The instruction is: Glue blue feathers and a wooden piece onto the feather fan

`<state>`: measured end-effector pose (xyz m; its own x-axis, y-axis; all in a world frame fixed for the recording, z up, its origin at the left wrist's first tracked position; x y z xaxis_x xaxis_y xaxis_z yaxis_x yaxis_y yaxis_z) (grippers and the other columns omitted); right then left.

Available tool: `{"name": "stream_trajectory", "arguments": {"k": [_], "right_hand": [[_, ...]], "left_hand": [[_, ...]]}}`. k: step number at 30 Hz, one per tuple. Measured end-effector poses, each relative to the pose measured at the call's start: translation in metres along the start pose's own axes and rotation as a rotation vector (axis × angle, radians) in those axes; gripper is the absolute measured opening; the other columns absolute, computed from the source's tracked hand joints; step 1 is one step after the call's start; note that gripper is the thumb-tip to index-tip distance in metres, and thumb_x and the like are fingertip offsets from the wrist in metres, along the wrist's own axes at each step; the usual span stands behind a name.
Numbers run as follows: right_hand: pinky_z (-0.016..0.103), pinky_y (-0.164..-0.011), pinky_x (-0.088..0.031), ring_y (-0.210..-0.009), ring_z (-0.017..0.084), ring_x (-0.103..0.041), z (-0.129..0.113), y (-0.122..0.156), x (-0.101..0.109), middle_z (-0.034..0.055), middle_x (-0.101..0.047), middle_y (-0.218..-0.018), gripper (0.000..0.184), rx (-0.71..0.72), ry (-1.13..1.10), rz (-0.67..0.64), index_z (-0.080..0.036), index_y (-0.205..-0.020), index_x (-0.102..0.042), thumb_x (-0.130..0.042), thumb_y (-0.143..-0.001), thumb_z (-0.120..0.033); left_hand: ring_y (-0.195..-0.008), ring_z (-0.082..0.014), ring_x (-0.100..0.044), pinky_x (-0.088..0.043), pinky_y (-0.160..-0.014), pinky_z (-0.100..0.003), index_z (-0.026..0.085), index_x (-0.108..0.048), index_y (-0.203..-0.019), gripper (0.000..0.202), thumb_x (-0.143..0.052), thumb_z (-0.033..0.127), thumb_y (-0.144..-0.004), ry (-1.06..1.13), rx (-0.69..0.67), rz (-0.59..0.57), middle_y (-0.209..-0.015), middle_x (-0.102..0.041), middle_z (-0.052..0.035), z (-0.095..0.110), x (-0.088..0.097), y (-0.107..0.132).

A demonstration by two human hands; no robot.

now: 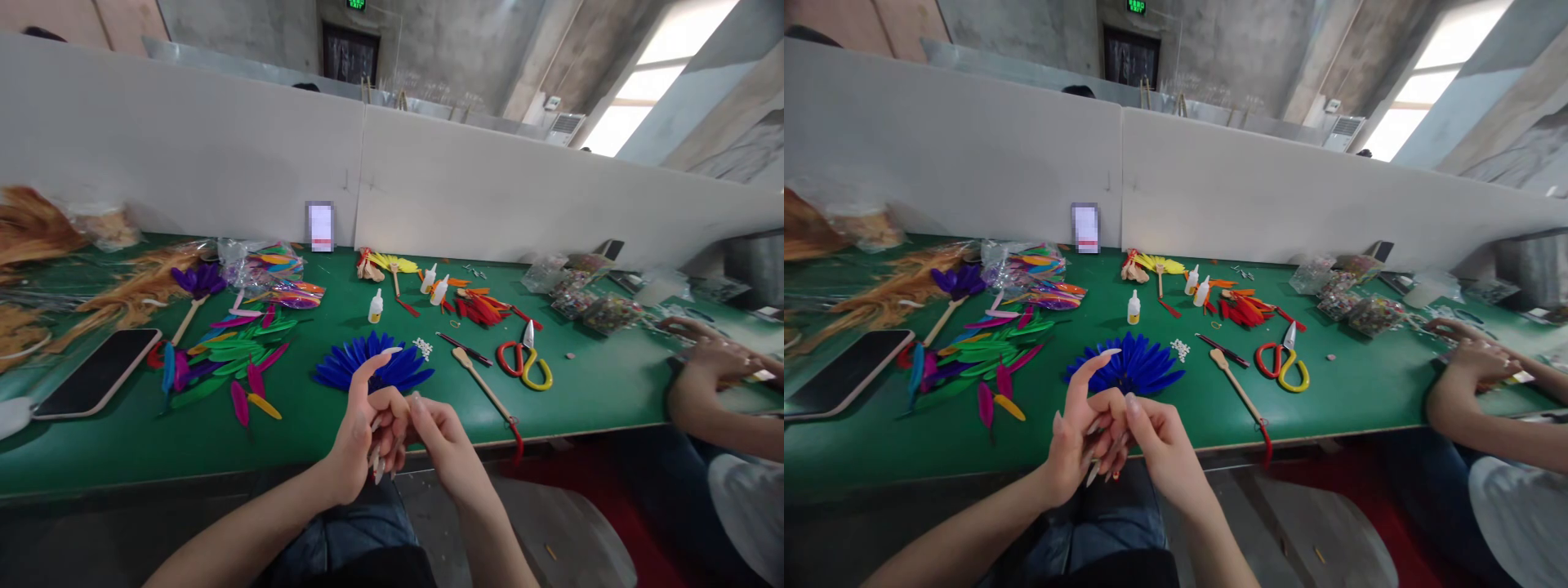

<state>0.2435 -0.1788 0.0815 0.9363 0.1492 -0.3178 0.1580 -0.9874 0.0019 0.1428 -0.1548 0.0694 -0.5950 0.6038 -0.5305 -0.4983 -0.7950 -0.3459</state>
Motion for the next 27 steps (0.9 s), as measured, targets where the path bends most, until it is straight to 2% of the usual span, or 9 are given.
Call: {"name": "stream_trajectory", "arguments": {"k": [4,7,10,13,16,20,24,27], "right_hand": [[0.019,-0.042,-0.046,-0.041,0.009,-0.055,0.001,0.000,-0.003,0.0001,-0.061,-0.051,0.041,0.057,0.019,0.022,-0.014,-0.066,-0.059,-0.051,-0.090,-0.046],[0.017,-0.039,-0.041,-0.038,0.008,-0.049,0.005,-0.001,-0.005,-0.0027,-0.056,-0.047,0.040,0.111,0.026,0.088,-0.016,-0.065,-0.056,-0.050,-0.091,-0.047],[0.018,-0.037,-0.038,-0.036,0.007,-0.045,0.010,0.000,-0.007,-0.0043,-0.053,-0.047,0.038,0.150,0.029,0.097,-0.016,-0.068,-0.056,-0.049,-0.091,-0.046],[0.018,-0.037,-0.034,-0.035,0.006,-0.042,0.016,0.003,-0.011,-0.0053,-0.050,-0.048,0.037,0.164,0.003,0.101,-0.017,-0.072,-0.056,-0.047,-0.092,-0.046],[0.018,-0.039,-0.031,-0.039,0.006,-0.038,0.027,0.008,-0.015,-0.0057,-0.046,-0.050,0.038,0.175,-0.030,0.157,-0.017,-0.071,-0.053,-0.046,-0.092,-0.048],[0.019,-0.042,-0.027,-0.044,0.006,-0.031,0.044,0.019,-0.017,-0.0061,-0.039,-0.053,0.045,0.168,-0.023,0.221,-0.018,-0.066,-0.049,-0.045,-0.089,-0.057],[0.021,-0.038,-0.023,-0.039,0.007,-0.027,0.056,0.030,-0.015,-0.0063,-0.036,-0.047,0.050,0.082,0.070,0.228,-0.020,-0.062,-0.048,-0.039,-0.089,-0.061],[0.024,-0.044,-0.033,-0.044,0.011,-0.038,0.054,0.038,-0.010,-0.0023,-0.043,-0.048,0.055,0.035,0.261,0.341,-0.021,-0.058,-0.051,-0.037,-0.087,-0.065]], "left_hand": [[-0.036,-0.0012,-0.034,-0.042,-0.036,-0.012,0.034,-0.029,-0.137,0.066,-0.037,0.071,-0.083,0.017,0.014,-0.002,-0.070,-0.048,0.0064,-0.002,0.004,0.000],[-0.039,-0.0041,-0.043,-0.045,-0.037,-0.014,0.032,-0.029,-0.138,0.068,-0.036,0.071,-0.082,0.006,0.023,0.009,-0.072,-0.050,0.0048,-0.003,0.008,0.000],[-0.042,-0.0058,-0.047,-0.047,-0.040,-0.016,0.032,-0.028,-0.139,0.068,-0.036,0.071,-0.083,-0.017,0.021,0.005,-0.074,-0.052,0.0034,-0.002,0.010,0.000],[-0.042,-0.0057,-0.046,-0.046,-0.039,-0.015,0.033,-0.028,-0.139,0.069,-0.035,0.071,-0.083,-0.019,0.023,-0.010,-0.072,-0.052,0.0037,0.001,0.010,0.002],[-0.042,-0.0053,-0.044,-0.041,-0.038,-0.012,0.033,-0.029,-0.140,0.068,-0.032,0.071,-0.084,-0.044,0.019,-0.011,-0.069,-0.052,0.0039,0.003,0.009,0.005],[-0.048,-0.0062,-0.046,-0.038,-0.042,-0.013,0.035,-0.027,-0.140,0.065,-0.036,0.068,-0.085,-0.112,-0.006,-0.045,-0.069,-0.052,0.0040,0.004,0.008,0.014],[-0.049,-0.0079,-0.046,-0.034,-0.043,-0.015,0.033,-0.018,-0.144,0.069,-0.033,0.068,-0.087,-0.146,0.029,-0.052,-0.065,-0.054,0.0033,0.005,0.008,0.021],[-0.052,-0.0108,-0.049,-0.037,-0.047,-0.019,0.030,-0.006,-0.147,0.074,-0.034,0.065,-0.088,-0.252,0.048,-0.093,-0.065,-0.060,0.0010,0.012,0.006,0.022]]}}
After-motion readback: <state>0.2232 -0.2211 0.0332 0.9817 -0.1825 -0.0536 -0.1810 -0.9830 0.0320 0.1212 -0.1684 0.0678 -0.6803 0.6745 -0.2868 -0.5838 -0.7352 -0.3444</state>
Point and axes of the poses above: each hand's wrist, its own y-axis away from the middle knuckle, its own x-axis out of the back of the hand, z = x × y, the point moved 2 cm from there along -y, towards the middle knuckle
